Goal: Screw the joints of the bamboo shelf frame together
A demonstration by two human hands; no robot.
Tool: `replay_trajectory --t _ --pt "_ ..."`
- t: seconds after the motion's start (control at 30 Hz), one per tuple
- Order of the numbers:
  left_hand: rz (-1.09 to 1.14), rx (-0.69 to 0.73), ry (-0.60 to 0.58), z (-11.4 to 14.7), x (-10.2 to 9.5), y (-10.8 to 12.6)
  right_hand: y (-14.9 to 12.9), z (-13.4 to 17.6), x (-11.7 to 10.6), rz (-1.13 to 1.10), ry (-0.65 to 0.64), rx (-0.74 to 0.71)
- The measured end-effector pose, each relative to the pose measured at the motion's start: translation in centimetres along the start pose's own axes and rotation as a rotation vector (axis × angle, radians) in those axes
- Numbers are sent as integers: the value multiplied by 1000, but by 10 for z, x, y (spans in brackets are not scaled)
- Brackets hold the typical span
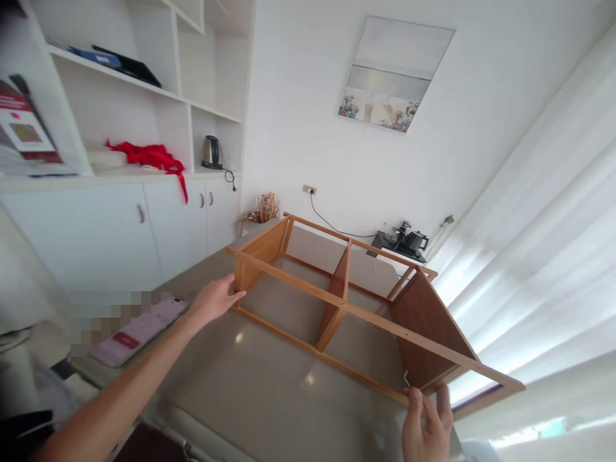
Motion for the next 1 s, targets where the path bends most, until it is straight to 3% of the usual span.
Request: replay_trajectory --t 0.2,0.43,0.57,0.7,1.0 --pt "37 167 -163 -50 -28 -23 -3 -14 17 -38 -14 39" --pt "18 195 -195 -87 -45 -75 -23 -14 79 -145 -54 -27" --pt "23 195 -175 -91 -51 -114 -36 0 106 -180 -79 -65" --pt "80 187 -111 -90 -53 -143 -47 15 115 -195 -99 -71" --pt "156 199 -77 -68 -55 -153 -59 22 108 -194 -70 0"
Point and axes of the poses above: each hand's wrist, its own z-axis away from the middle knuckle, its own x-axis out of the palm, y = z × x, the point moved 3 cm from there along -z, towards the middle knuckle, and after that the axes turned 12 degrees about -z, right-handed, at the moved point
